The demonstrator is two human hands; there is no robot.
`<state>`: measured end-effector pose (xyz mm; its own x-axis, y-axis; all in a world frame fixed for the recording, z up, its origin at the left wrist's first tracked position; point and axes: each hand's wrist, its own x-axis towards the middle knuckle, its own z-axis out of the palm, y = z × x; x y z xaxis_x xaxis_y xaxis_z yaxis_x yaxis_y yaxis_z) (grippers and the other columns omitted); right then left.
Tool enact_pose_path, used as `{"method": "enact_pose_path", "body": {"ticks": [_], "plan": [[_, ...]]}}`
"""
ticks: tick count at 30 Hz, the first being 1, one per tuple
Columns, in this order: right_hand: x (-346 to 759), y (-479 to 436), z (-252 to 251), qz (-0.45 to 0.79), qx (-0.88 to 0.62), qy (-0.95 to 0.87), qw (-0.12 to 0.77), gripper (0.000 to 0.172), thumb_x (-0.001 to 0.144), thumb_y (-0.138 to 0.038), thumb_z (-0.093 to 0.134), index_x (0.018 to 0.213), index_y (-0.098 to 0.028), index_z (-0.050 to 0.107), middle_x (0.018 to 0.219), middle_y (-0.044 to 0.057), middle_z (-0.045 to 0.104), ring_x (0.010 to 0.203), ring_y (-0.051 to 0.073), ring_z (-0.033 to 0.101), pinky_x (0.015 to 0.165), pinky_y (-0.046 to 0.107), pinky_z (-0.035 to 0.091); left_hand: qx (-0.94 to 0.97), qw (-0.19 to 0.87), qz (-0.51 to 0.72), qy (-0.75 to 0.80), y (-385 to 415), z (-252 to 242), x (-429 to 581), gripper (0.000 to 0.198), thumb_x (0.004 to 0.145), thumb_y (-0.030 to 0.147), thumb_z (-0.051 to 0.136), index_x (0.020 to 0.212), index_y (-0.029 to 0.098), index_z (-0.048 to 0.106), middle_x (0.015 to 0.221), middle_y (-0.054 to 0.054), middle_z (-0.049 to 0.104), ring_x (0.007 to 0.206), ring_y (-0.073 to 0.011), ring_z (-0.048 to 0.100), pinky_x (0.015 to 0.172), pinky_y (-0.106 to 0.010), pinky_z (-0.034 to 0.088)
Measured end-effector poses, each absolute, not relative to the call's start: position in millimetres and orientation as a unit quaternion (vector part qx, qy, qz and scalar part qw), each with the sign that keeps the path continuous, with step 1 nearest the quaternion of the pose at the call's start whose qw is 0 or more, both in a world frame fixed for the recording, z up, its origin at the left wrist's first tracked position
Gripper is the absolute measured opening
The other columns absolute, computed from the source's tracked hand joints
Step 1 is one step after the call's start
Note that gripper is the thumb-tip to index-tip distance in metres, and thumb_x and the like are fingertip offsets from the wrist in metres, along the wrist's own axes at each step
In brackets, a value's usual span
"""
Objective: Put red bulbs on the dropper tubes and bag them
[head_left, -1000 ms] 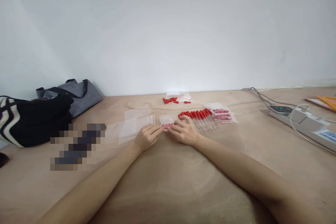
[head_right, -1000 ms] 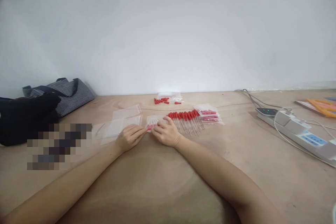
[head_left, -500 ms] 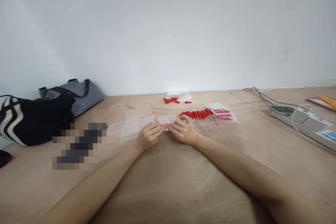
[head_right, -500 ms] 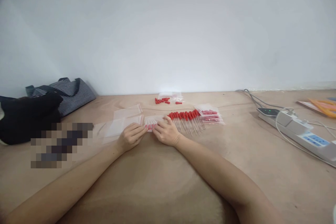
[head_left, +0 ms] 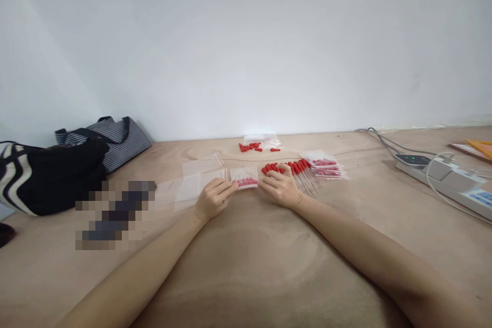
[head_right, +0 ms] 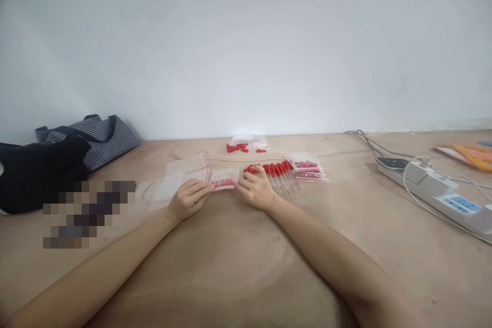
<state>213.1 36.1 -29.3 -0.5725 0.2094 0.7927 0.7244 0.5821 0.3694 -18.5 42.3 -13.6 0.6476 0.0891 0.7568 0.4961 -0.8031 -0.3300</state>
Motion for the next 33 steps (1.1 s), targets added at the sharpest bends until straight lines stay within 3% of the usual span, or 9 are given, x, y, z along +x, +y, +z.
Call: {"method": "enact_pose_path", "body": {"ticks": [13,22,29,33], "plan": [[195.5,32.9,-28.6,-0.321,-0.264,-0.842,0.344,0.02,0.08,-0.014,0.043,0.066,-0.018,0.057,0.062,-0.003,0.055,0.068,0.009,0.042,0.085,0.037,0.015,-0.878,0.312,-0.338,-0.133,38.7,-10.0,0.2,0.009,0.079,0.011,0.05,0.076,0.015,0.057,0.071,-0.002,0.063,0.068,-0.013,0.054,0.065,-0.028,0.044],[202.9,33.2,-29.5,-0.312,-0.269,-0.842,0.348,0.018,0.078,-0.012,0.043,0.066,-0.018,0.055,0.06,-0.004,0.054,0.071,0.009,0.044,0.085,0.038,0.014,-0.872,0.342,-0.316,-0.153,36.9,-8.3,-6.0,0.01,0.08,0.011,0.048,0.076,0.016,0.056,0.069,-0.001,0.063,0.065,-0.0127,0.055,0.067,-0.03,0.043],[205.5,33.0,-29.2,-0.3,-0.269,-0.848,0.345,0.018,0.076,-0.011,0.043,0.064,-0.019,0.055,0.06,-0.004,0.054,0.071,0.009,0.045,0.085,0.038,0.014,-0.871,0.354,-0.311,-0.138,38.3,-9.6,-17.6,0.015,0.081,0.008,0.044,0.087,0.016,0.055,0.073,-0.003,0.064,0.066,-0.0133,0.056,0.069,-0.031,0.044],[205.4,32.9,-28.3,-0.303,-0.265,-0.847,0.348,0.018,0.075,-0.011,0.043,0.065,-0.019,0.056,0.06,-0.004,0.054,0.072,0.01,0.044,0.086,0.039,0.014,-0.859,0.391,-0.302,-0.131,37.1,-7.0,-21.7,0.012,0.081,0.008,0.045,0.082,0.016,0.055,0.068,-0.002,0.063,0.061,-0.0129,0.055,0.068,-0.032,0.043]]}}
